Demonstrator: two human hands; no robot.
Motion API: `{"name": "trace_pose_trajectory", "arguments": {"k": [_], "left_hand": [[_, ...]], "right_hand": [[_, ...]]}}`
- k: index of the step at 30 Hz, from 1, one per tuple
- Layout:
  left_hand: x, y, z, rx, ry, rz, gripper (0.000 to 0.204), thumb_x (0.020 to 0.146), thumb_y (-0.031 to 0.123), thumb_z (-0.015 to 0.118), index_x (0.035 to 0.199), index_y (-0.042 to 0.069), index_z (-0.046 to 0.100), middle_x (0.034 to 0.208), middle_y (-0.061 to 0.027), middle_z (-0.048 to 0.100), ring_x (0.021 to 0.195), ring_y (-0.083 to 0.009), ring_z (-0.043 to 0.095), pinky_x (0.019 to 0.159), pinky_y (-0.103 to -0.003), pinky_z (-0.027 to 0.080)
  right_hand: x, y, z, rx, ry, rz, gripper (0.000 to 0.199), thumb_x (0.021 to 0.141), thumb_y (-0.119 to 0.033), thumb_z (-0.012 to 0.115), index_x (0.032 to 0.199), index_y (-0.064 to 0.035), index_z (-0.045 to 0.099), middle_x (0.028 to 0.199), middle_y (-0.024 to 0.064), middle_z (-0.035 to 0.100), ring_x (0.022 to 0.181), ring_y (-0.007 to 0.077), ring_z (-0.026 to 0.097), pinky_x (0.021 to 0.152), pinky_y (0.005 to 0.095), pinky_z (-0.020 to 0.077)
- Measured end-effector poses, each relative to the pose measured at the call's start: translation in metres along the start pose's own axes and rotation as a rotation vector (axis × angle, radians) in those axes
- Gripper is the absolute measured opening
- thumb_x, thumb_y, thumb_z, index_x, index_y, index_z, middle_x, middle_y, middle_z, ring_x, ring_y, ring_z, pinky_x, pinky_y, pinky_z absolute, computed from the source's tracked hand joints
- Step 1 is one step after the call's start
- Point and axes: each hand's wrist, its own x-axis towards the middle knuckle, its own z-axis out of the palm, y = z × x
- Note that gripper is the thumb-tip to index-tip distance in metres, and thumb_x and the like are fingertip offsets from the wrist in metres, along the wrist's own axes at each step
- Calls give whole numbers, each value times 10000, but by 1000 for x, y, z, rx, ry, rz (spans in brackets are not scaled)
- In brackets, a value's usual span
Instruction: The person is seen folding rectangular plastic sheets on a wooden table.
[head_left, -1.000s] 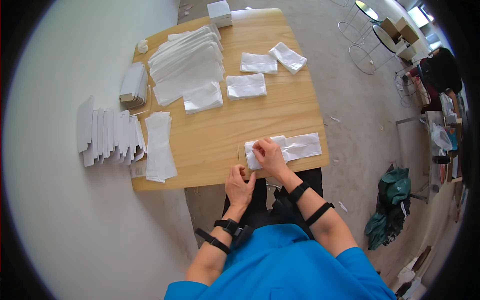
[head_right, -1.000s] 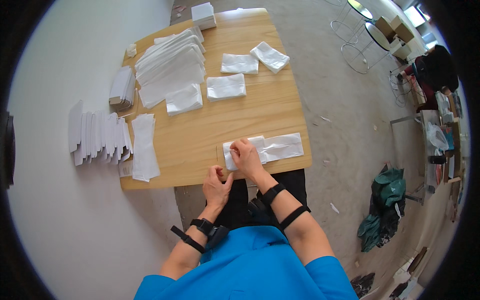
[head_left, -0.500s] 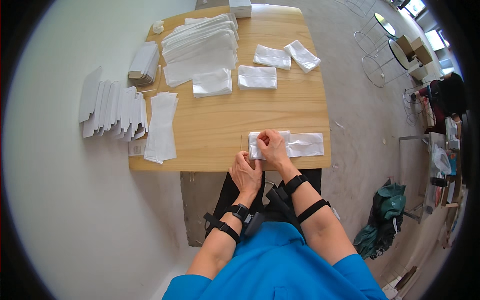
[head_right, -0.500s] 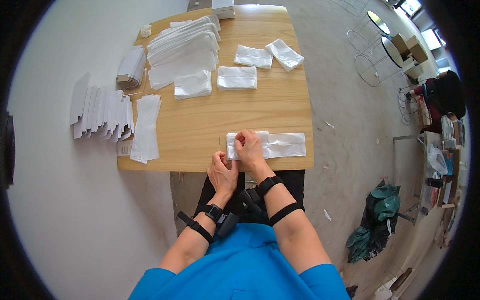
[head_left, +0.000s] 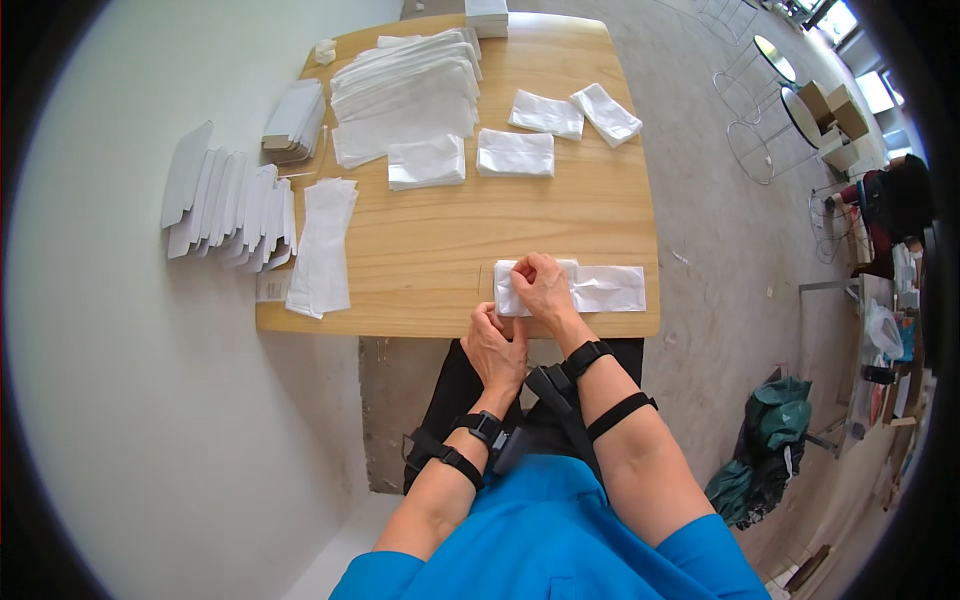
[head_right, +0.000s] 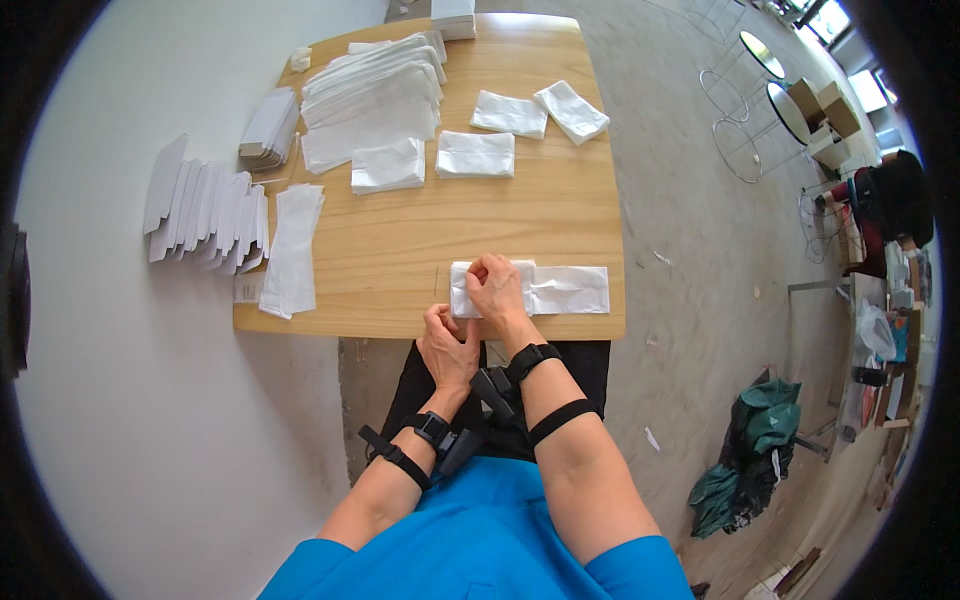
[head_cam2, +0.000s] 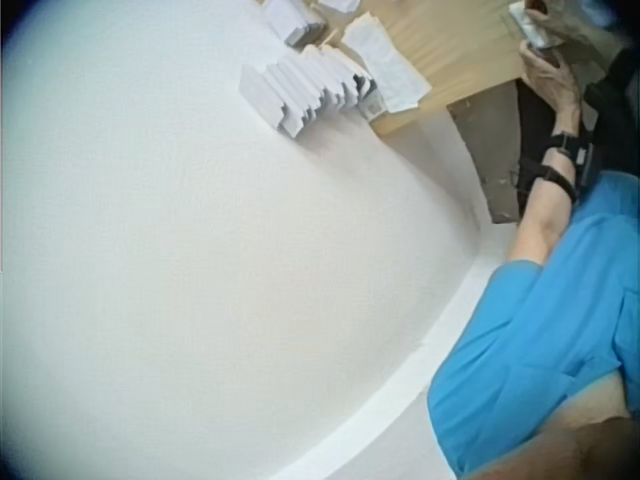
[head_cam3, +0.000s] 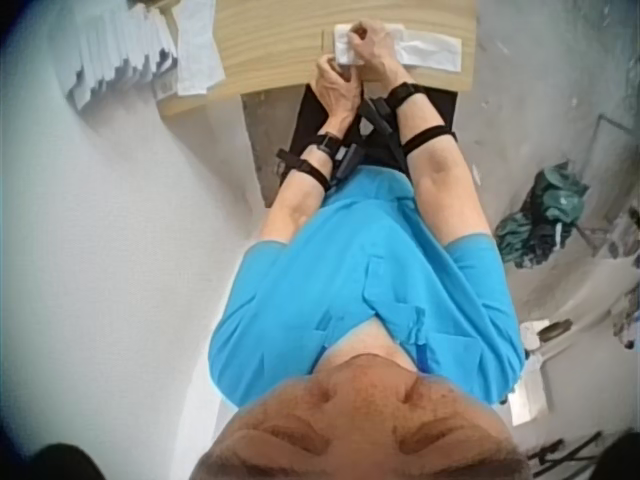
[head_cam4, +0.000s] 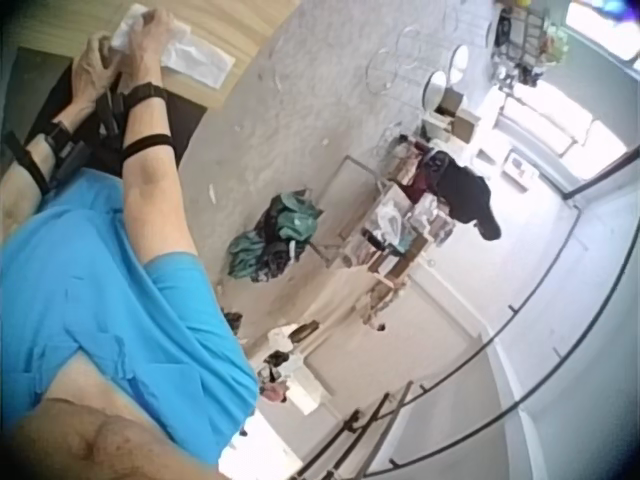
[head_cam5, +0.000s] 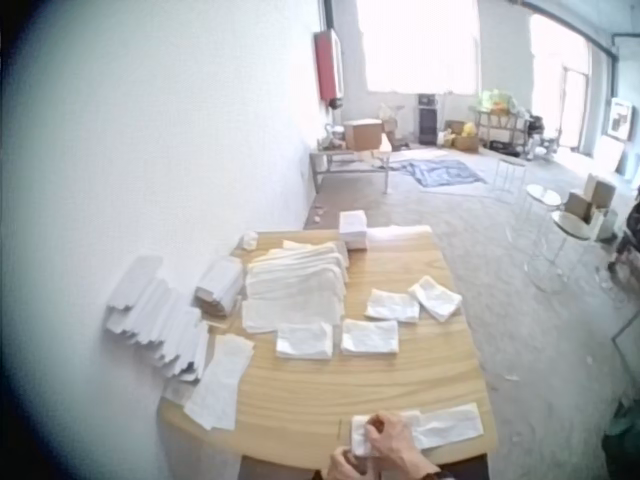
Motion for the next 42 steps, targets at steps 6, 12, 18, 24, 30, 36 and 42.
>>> {"name": "trace_pose_trajectory", "arguments": {"k": [6, 12, 18, 24, 30, 36, 42], "left_hand": [[3, -1, 3, -4, 32, -23, 408, 800, 275, 695, 1071, 73, 466, 687, -8, 464, 670, -212, 515, 703, -367, 353], [0, 3, 0, -34, -7, -104, 354, 808, 254, 669, 1065, 90, 489, 722, -10, 472, 738, -216, 526, 716, -367, 328], [1, 2, 0, -60, -1, -131, 359, 801, 239, 661, 1081, 90, 492, 737, -14, 511, 765, -216, 548, 724, -376, 332], [2, 2, 6, 12, 69, -87, 382, 776, 223, 683, 1084, 93, 498, 709, 4, 495, 732, -206, 544, 726, -370, 346], [1, -8, 7, 43, 145, 62, 194, 805, 166, 622, 983, 112, 570, 769, -30, 529, 758, -227, 563, 715, -378, 358], [2, -11, -15, -93, 163, 152, 101, 816, 125, 594, 903, 85, 622, 856, -83, 554, 803, -282, 578, 697, -419, 439], [30, -17, -33, 124, 7, 213, 90, 846, 131, 604, 867, 66, 663, 883, -93, 568, 840, -299, 583, 727, -400, 463]], "right_hand": [[1, 4, 3, -62, -10, -31, 121, 765, -116, 649, 796, 0, 640, 783, 121, 626, 680, 211, 612, 642, 315, 512], [1, 0, 5, -28, 24, -19, 71, 726, -84, 658, 730, -16, 637, 723, 134, 624, 670, 266, 617, 628, 362, 508], [3, 5, 2, -98, -44, 5, 132, 787, -136, 645, 817, -7, 657, 724, 89, 648, 656, 158, 607, 622, 286, 506], [2, 2, 3, -57, -36, 45, 113, 743, -116, 660, 774, -7, 658, 754, 148, 643, 683, 260, 636, 643, 350, 519], [3, 0, 2, -58, -51, 61, 127, 747, -128, 666, 785, -7, 660, 751, 145, 647, 682, 254, 640, 640, 344, 523], [3, 8, 3, -117, -45, 19, 149, 802, -155, 645, 839, -12, 662, 706, 78, 656, 648, 142, 620, 614, 277, 510], [3, 5, 6, -34, -7, 51, 97, 754, -115, 639, 766, -19, 647, 754, 158, 637, 742, 299, 632, 690, 379, 512]]}}
